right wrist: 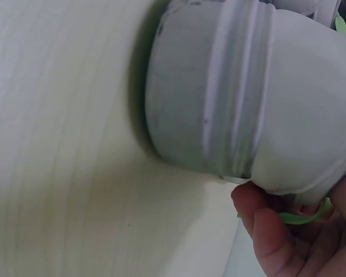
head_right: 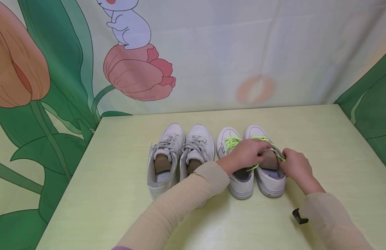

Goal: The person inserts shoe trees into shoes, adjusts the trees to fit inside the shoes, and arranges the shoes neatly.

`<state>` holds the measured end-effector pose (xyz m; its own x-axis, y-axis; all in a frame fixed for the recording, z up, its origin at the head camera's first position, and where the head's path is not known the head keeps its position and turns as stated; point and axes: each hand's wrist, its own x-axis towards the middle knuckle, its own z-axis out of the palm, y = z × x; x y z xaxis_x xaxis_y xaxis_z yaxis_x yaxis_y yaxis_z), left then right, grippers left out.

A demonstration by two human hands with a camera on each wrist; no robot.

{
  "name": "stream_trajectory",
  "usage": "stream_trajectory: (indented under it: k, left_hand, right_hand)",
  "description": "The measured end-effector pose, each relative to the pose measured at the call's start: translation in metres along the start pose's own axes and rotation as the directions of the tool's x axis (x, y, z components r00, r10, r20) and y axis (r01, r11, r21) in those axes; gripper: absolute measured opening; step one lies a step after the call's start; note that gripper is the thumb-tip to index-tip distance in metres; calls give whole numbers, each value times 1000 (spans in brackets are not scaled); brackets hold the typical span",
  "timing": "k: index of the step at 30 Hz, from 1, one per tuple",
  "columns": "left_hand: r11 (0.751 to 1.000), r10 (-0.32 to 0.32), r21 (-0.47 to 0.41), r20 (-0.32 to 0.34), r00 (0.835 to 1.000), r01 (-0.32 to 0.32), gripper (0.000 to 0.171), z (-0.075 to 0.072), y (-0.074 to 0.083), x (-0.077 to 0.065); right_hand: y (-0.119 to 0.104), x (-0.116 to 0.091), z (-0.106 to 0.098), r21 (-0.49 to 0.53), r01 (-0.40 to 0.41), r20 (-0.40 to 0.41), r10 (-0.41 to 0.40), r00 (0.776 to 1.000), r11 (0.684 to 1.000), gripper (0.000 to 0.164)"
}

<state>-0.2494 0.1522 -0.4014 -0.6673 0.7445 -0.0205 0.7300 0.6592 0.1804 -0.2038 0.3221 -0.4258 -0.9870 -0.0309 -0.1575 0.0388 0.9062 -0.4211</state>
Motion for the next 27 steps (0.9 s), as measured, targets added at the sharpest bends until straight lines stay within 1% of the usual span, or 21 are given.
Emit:
stream_trajectory:
  k: [5,8,10,13,15,17,21,25,27]
  left_hand:
    - [1000,-26,17,25,999,26,37,-1,3,0]
    - [999,-34,15,27,999,33,37,-2,3,0]
    - [1000,-28,12,17,999,28,37,-2,2,0]
    - [1000,-18,8,-1,1000,18,37,-1,0,-1]
    - [1000,-10,13,-12,1000,10,38,0,-1,-1]
    - [1000,-6,15,-16,1000,6,38,0,-1,-1]
    - [1000,3,4,-11,1000,-3,38,1,-2,-1]
    - [1000,3,-4,7,1000,-3,38,1,-1,-2]
    - [1000,-2,3,13,1000,2,39,0,0,-2]
  right_hand:
    - [1,1,1,28,10,-21,-10,1000,1000,13]
    - [3,3,1,21,19,-21,-18,1000,1000,14]
    - [4,5,0,10,32,-8,-32,999,999,15]
    - [6,8,-2,1,60,32,-60,998,998,18]
    - [5,10,-3,-14,72,63,-71,995,997,17]
    - [4,12,-3,-36,76,74,-73,995,996,15]
    - [3,15,-3,-75,65,54,-61,997,995,12]
    - [4,15,0,-72,61,14,-61,998,996,10]
    - [4,14,1,-61,57,-16,-59,998,997,12]
